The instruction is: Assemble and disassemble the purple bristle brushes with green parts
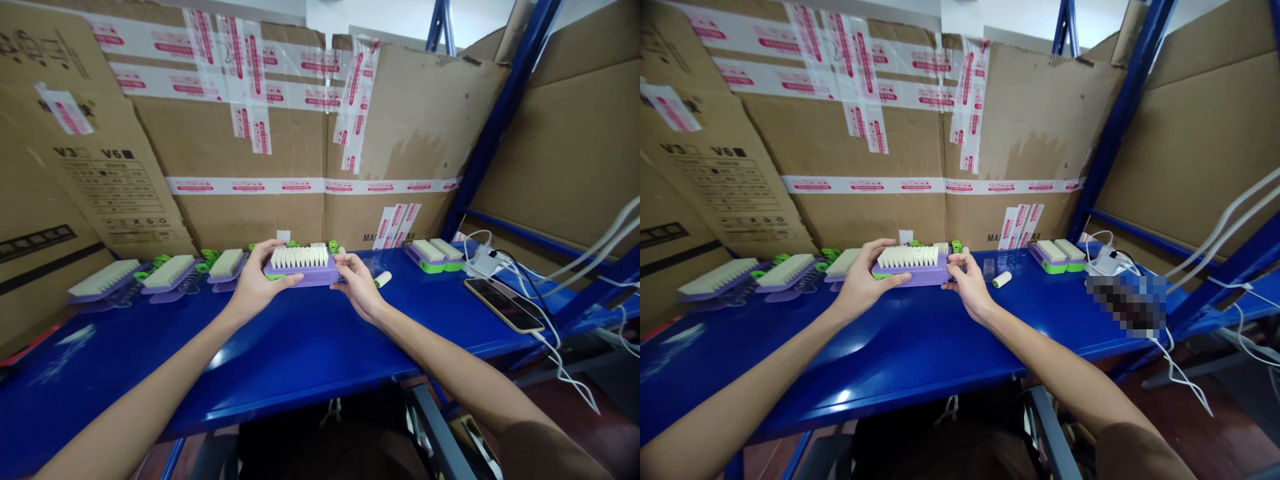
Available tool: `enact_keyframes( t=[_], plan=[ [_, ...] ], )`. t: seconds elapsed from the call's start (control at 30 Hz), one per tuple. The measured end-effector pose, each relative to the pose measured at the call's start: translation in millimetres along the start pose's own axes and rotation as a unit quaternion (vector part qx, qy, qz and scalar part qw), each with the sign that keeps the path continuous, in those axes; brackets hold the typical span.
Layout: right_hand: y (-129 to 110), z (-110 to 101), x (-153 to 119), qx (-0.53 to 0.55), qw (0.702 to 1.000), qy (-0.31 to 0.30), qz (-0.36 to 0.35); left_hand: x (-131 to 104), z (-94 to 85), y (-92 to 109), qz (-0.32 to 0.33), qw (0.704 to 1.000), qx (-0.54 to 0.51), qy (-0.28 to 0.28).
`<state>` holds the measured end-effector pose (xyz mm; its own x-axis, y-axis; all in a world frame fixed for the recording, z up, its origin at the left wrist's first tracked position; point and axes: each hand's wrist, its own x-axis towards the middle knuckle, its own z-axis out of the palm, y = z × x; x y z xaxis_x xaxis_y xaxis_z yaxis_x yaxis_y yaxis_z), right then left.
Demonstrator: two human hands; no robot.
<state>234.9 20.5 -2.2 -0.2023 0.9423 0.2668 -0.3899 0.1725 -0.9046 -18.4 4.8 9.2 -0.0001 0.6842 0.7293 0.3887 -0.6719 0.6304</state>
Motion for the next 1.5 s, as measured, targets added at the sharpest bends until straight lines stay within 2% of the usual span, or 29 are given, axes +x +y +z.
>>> enact_keyframes(
  t=[0.13, 0.23, 0.33, 0.5, 0.63, 0.77, 0.87, 0.97, 1.07, 1.2, 1.27, 1.4, 1.43, 1.5],
  plan=[
    [2.0, -0.3, 0.6, 0.046, 0.992, 0.016, 0.116, -1.8, -0.1, 1.5, 0.044, 0.998, 0.028, 0.026],
    [0.3, 0.9, -1.4, 0.049, 0.978, -0.035, 0.199, -6.3, 1.7, 9.0, 0.075, 0.996, 0.046, 0.018],
    [-1.7, 3.8, -4.3, 0.038, 0.97, -0.059, 0.232, -9.5, 2.8, 16.7, 0.099, 0.993, 0.054, 0.018],
    [0.9, 8.1, -8.6, 0.021, 0.964, -0.088, 0.252, -8.8, 2.1, 25.9, 0.131, 0.99, 0.039, 0.029],
    [8.6, 9.3, -13.8, 0.018, 0.953, -0.145, 0.266, -14.7, 6.9, 31.1, 0.15, 0.988, 0.018, -0.013],
    [13.4, 9.1, -17.3, 0.016, 0.951, -0.158, 0.265, -25.6, 16.1, 26.7, 0.108, 0.991, 0.019, -0.07],
    [13.6, 9.7, -17.2, 0.012, 0.953, -0.15, 0.264, -28.9, 20.2, 21.2, 0.105, 0.993, 0.027, -0.052],
    [13.1, 12.2, -16.0, 0.033, 0.951, -0.16, 0.263, -27.6, 18.6, 21.9, 0.122, 0.992, 0.042, 0.003],
    [12.5, 14.5, -15.3, 0.04, 0.946, -0.173, 0.269, -26.7, 13.3, 26.5, 0.181, 0.979, 0.065, 0.069],
    [9.8, 14.8, -15.5, 0.036, 0.947, -0.186, 0.26, -28.6, 8.4, 28.9, 0.269, 0.951, 0.084, 0.123],
    [8.9, 14.5, -16.1, 0.034, 0.946, -0.193, 0.259, -29.3, 7.5, 28.6, 0.273, 0.952, 0.087, 0.107],
    [11.6, 15.2, -17.8, 0.003, 0.945, -0.185, 0.27, -27.0, 5.0, 27.8, 0.191, 0.975, 0.11, -0.016],
    [12.9, 15.7, -18.1, -0.003, 0.946, -0.182, 0.27, -25.7, 3.8, 27.5, 0.184, 0.976, 0.116, -0.018],
    [15.3, 16.9, -18.8, -0.004, 0.945, -0.186, 0.268, -22.8, 1.0, 26.6, 0.206, 0.971, 0.116, 0.03]
  ],
)
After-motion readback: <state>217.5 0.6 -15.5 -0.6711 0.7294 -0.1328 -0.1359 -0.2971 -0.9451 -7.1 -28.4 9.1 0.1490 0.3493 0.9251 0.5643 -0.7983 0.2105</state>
